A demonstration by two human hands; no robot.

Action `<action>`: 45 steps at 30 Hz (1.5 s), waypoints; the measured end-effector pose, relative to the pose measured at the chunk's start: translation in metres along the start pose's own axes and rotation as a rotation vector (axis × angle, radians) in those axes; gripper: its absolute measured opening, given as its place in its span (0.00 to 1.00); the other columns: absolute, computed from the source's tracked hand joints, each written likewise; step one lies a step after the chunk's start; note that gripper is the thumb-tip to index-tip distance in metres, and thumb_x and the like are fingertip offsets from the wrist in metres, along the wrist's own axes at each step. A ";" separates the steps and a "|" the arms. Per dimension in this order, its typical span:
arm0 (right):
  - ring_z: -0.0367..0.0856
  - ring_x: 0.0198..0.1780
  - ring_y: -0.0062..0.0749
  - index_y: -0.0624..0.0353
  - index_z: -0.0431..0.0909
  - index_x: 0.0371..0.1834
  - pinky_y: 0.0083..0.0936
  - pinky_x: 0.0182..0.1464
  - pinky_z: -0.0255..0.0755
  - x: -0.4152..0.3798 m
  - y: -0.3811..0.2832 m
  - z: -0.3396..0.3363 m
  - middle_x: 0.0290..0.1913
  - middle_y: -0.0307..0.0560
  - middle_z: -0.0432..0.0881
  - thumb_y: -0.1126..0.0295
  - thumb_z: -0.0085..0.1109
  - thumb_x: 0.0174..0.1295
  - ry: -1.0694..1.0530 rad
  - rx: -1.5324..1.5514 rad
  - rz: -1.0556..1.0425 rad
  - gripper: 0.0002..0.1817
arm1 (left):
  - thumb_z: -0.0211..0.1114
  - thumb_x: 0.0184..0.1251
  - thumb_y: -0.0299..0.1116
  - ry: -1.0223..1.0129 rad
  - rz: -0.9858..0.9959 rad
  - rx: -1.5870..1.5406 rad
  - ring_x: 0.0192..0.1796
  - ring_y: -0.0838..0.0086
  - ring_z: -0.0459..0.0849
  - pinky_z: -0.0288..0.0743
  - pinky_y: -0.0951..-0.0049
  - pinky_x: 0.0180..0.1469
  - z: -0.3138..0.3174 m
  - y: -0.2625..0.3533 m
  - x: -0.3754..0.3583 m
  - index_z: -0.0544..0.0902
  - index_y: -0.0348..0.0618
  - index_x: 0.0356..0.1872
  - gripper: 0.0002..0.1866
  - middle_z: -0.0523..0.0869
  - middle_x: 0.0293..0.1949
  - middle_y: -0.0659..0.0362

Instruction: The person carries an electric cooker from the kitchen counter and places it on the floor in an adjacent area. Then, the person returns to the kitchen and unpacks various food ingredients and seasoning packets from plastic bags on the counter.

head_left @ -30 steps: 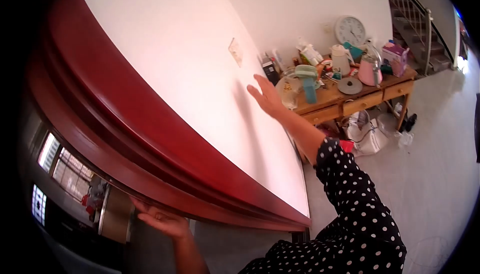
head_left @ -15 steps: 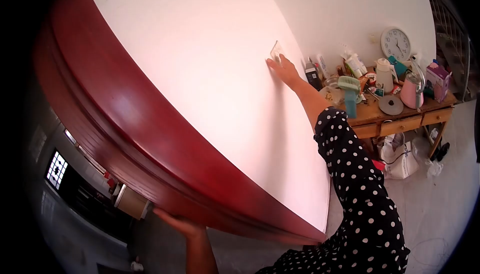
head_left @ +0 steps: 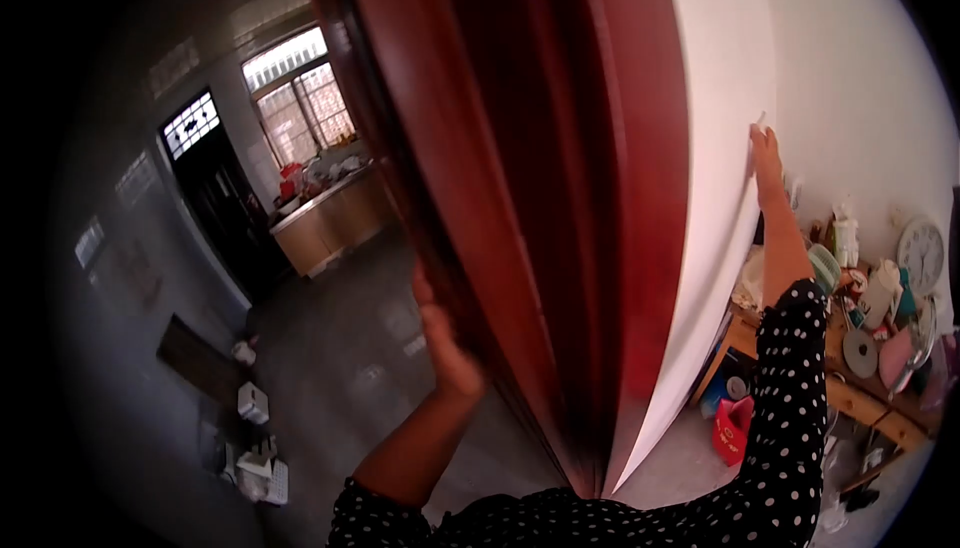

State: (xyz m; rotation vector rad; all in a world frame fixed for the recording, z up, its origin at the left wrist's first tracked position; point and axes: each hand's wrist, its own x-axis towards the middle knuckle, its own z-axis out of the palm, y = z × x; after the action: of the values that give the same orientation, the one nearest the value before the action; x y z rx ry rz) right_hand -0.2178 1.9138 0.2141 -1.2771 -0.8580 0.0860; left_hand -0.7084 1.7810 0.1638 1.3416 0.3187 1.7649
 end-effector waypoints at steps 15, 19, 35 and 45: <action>0.58 0.68 0.41 0.64 0.48 0.71 0.34 0.68 0.50 0.032 0.076 -0.006 0.68 0.56 0.59 0.38 0.46 0.60 -0.174 0.094 -0.033 0.47 | 0.32 0.72 0.55 -0.179 0.218 0.157 0.72 0.67 0.53 0.47 0.65 0.71 0.020 0.022 0.014 0.44 0.40 0.71 0.36 0.53 0.71 0.54; 0.61 0.64 0.33 0.59 0.53 0.69 0.30 0.65 0.53 -0.030 0.012 0.004 0.62 0.46 0.66 0.48 0.45 0.65 0.082 0.221 -0.037 0.35 | 0.37 0.72 0.51 -0.201 0.272 0.144 0.73 0.67 0.47 0.39 0.68 0.72 0.030 0.022 0.030 0.46 0.34 0.70 0.35 0.50 0.71 0.52; 0.68 0.47 0.34 0.60 0.61 0.52 0.30 0.50 0.60 -0.528 0.144 0.208 0.47 0.46 0.70 0.56 0.48 0.62 -0.645 -0.281 0.488 0.22 | 0.64 0.61 0.40 -0.588 -0.353 0.631 0.56 0.61 0.75 0.71 0.67 0.55 -0.367 -0.073 0.061 0.66 0.41 0.62 0.30 0.62 0.63 0.47; 0.71 0.37 0.34 0.61 0.66 0.41 0.30 0.41 0.65 -0.622 0.206 0.233 0.37 0.46 0.73 0.60 0.51 0.60 -0.823 -0.583 1.091 0.15 | 0.63 0.61 0.41 -0.722 -0.790 0.736 0.50 0.65 0.81 0.74 0.68 0.51 -0.516 -0.126 0.102 0.68 0.42 0.59 0.28 0.69 0.57 0.47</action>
State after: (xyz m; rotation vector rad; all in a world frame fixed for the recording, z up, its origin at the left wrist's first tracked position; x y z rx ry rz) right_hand -0.7106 1.8551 -0.2738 -2.2058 -0.7725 1.3856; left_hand -1.1041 2.0806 -0.0507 1.8905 0.9736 0.4407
